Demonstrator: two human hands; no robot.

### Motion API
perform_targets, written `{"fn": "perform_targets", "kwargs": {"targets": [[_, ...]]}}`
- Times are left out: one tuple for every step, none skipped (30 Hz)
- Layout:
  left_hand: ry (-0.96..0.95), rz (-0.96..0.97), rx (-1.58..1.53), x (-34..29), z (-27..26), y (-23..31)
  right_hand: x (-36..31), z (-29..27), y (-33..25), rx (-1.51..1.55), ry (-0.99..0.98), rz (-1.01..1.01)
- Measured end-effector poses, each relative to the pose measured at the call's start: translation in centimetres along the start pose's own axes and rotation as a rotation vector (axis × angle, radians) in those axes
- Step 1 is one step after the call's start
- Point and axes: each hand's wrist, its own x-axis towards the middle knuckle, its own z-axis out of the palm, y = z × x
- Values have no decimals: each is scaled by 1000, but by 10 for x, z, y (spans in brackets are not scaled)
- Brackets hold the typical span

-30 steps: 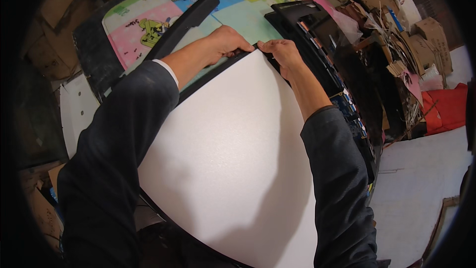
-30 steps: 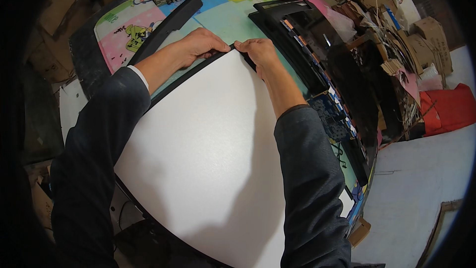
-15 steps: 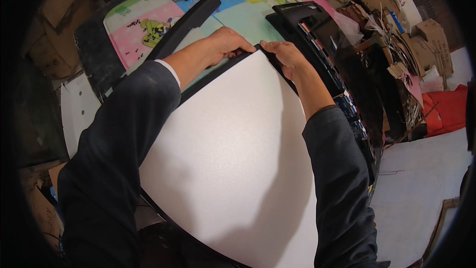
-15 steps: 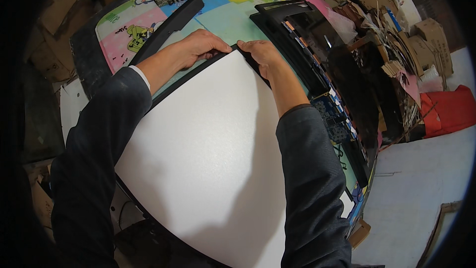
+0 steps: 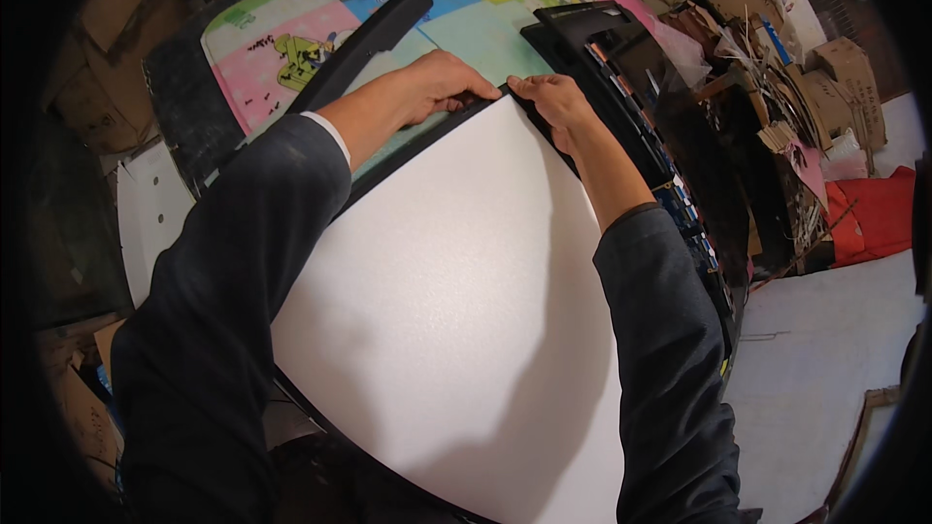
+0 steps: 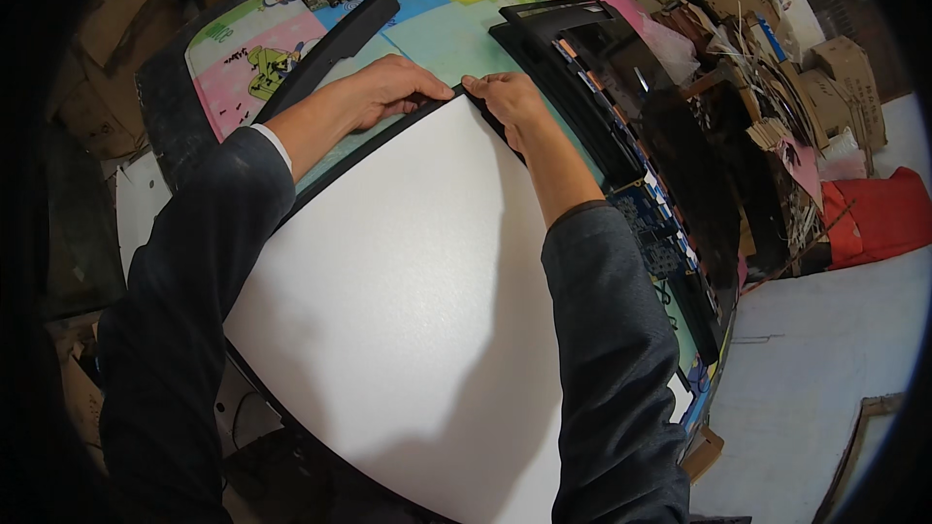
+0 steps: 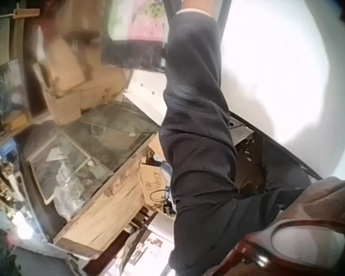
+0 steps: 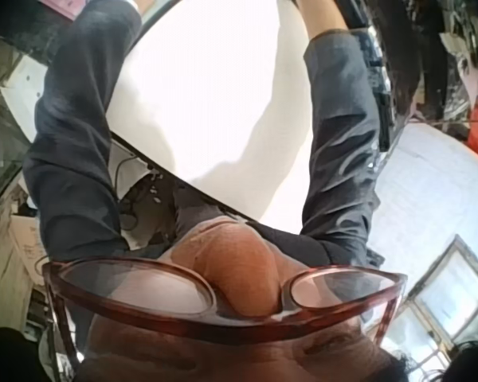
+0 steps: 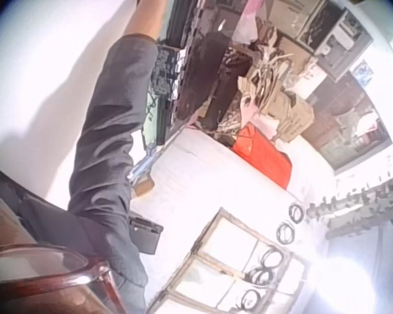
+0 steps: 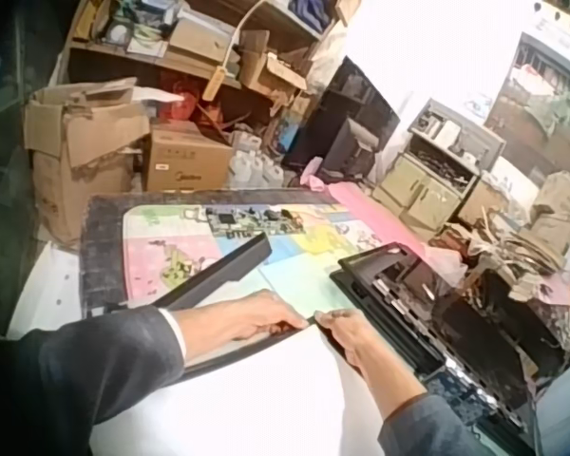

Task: The person attaches a black plastic bezel to the edges of a white monitor panel, pressing it into place along the top, sides, and bottom. The person works on the floor in a cluttered room with cardboard boxes and electronic parts nearby.

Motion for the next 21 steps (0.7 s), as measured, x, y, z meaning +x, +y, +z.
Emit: {"fn": "perform_targets", "kwargs": {"targets": [[6,-5,-7,-2,2,2,-1,0,1,20,13,-11],[11,-10,-13,-3,4,4,-2,-1,3,39,26,-21],[15,-9,-26,-4,3,3,-5,3,1,58,32,-34],[19,-7,-38,-4,2,2,-7,4,-3,98,13,15],[22,-6,-50,-5,1,2,-9,4,-8,138,-7,64],[10,1,-58,-3,-1,0,-11,4,-12,179,-23,114],[-2,7,-67,-1,-3,-1,-11,4,-12,128,-41,88],[-13,14,-76,2,-5,-3,-12,6,-13,76,-60,63],[-14,9,-75,3,-5,-4,-13,7,-14,25,-75,39],[-15,4,-74,4,-4,-4,-14,9,-15,17,-40,49],[-15,-1,-74,6,-4,-4,-14,10,-16,9,-6,60],[-30,-4,-92,7,-5,-5,-13,12,-16,0,23,69],[-44,-6,-111,8,-7,-6,-12,13,-17,15,11,73],[-57,-9,-129,8,-9,-7,-12,13,-17,29,-1,77],[-74,-2,-130,9,-9,-7,-10,11,-15,43,-8,81],[-91,6,-132,9,-9,-7,-7,9,-13,37,-15,59],[-107,14,-133,10,-9,-7,-5,7,-11,30,-21,37],[-106,13,-135,9,-10,-7,-2,7,-9,25,-32,14],[-105,11,-137,8,-10,-7,1,6,-8,34,-57,21],[-104,10,-139,7,-11,-6,4,5,-7,43,-81,27],[-104,9,-137,7,-10,-6,6,3,-6,52,-103,34]]}}
